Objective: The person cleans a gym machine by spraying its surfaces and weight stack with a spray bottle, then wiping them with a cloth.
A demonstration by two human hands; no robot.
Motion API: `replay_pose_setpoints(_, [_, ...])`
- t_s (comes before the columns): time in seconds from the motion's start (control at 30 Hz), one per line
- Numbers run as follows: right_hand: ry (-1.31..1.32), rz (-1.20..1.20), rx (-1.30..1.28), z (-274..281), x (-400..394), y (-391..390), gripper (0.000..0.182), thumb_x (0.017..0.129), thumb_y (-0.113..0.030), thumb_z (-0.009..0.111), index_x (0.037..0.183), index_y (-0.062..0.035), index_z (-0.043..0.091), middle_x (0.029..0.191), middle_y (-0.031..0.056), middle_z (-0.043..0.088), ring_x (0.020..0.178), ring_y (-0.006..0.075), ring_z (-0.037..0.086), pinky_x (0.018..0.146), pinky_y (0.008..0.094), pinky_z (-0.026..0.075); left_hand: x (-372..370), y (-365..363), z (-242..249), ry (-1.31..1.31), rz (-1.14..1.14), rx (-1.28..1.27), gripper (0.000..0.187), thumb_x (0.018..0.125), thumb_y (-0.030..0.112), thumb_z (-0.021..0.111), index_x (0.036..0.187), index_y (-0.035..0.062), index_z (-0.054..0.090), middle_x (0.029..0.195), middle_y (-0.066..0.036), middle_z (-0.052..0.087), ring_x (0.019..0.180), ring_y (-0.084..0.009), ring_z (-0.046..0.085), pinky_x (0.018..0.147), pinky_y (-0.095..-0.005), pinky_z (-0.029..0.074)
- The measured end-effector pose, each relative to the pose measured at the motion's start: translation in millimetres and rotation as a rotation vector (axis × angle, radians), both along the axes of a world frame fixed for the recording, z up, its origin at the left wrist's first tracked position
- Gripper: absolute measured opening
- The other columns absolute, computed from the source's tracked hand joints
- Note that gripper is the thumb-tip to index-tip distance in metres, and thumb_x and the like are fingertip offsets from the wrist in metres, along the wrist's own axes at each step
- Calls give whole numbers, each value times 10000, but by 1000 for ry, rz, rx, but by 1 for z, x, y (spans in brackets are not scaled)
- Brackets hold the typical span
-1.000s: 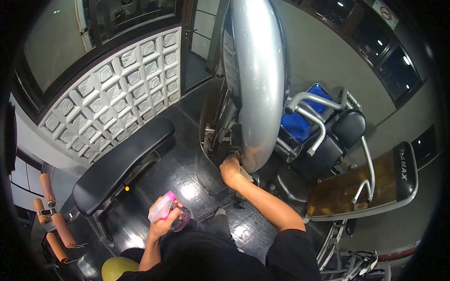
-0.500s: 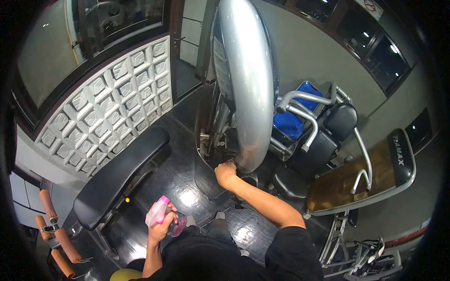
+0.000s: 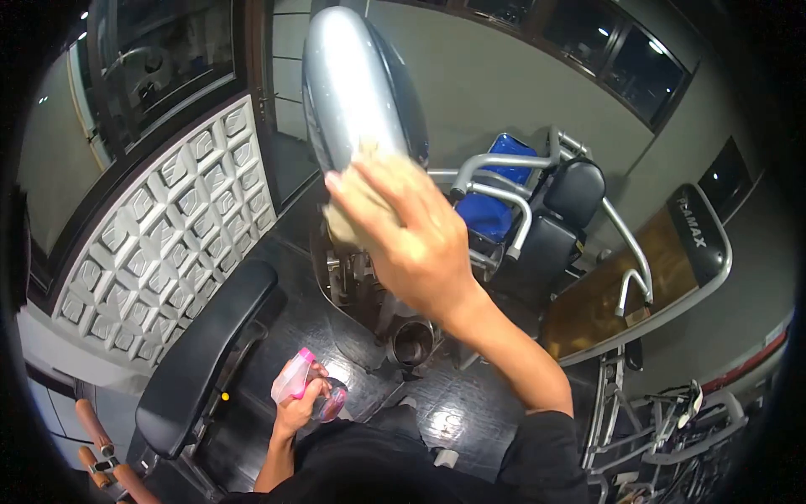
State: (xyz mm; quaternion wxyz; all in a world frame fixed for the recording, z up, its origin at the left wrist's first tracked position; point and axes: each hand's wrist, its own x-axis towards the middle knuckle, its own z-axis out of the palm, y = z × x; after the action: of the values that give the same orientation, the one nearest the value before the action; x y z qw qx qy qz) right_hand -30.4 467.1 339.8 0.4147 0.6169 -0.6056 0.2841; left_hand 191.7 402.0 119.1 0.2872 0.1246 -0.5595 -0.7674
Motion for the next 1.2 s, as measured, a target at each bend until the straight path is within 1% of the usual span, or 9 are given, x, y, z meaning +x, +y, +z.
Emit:
replay_pose_setpoints(0.13, [60,5,-130,-30,-27,-26,402,688,-37,657,1079,-130,666,1136,149,592,1056,344,573,933,429,468,-8,2,4,68,11,16,201,812,-71,563,1010,-54,534,902,-135,620,673,-147,617,613,-274,519])
replay_pose_setpoints(0.33, [-310,-102,-267,-103,-13,0,509,636,70,605,1100,-130,665,1228,218,533,1128,426,520,968,451,442,-7,0,-10,-7,60,42,216,821,-68,563,1030,-49,514,904,-136,605,665,-150,610,623,-282,518])
replay_pose_setpoints(0.47, [-417,-249,-279,-203,-10,24,671,608,52,678,1235,-122,515,1318,254,418,1185,445,462,969,475,435,-8,-2,-15,-53,-1,-5,231,906,72,528,1109,-18,463,968,-127,548,679,-165,587,712,-334,503])
replay_pose_setpoints(0.5, [-491,-279,-199,-233,-13,34,792,633,38,691,1332,-121,353,1363,262,347,1217,465,414,985,492,399,-11,0,-13,-53,1,-7,231,906,72,528,1109,-18,463,968,-127,548,679,-165,587,712,-334,503])
replay_pose_setpoints(0.57, [-698,-316,-201,-265,-10,45,748,695,38,656,1355,-60,318,1375,247,343,1240,437,398,1028,449,352,-20,3,-7,-24,32,47,202,844,-49,546,1042,-53,503,911,-152,603,673,-165,619,627,-290,516])
replay_pose_setpoints(0.67, [-922,-303,-154,-285,-13,67,683,756,20,617,1365,-23,310,1371,236,364,1253,403,400,1037,420,348,-33,9,-5,23,12,2,201,841,-44,556,1036,-54,509,915,-153,611,678,-169,623,629,-291,519])
replay_pose_setpoints(0.83, [-1186,-180,-151,-275,-24,75,524,871,-61,534,1357,11,350,1340,222,425,1251,357,421,1032,391,346,-64,35,9,24,7,-18,208,829,-33,582,1026,-56,517,913,-151,624,681,-170,627,628,-292,523])
replay_pose_setpoints(1.07, [-965,48,-152,-232,-71,62,612,748,55,544,1337,16,379,1319,214,460,1228,350,458,1035,393,363,-106,71,29,126,98,-75,209,828,-18,583,1021,-56,513,903,-160,630,667,-172,629,620,-293,517])
replay_pose_setpoints(1.2, [-1049,554,-89,-156,-87,41,537,722,90,588,1235,3,458,1282,216,508,1194,343,505,1001,388,405,-124,82,41,47,219,-231,212,789,-10,598,985,-59,536,823,-156,635,644,-182,628,627,-291,506])
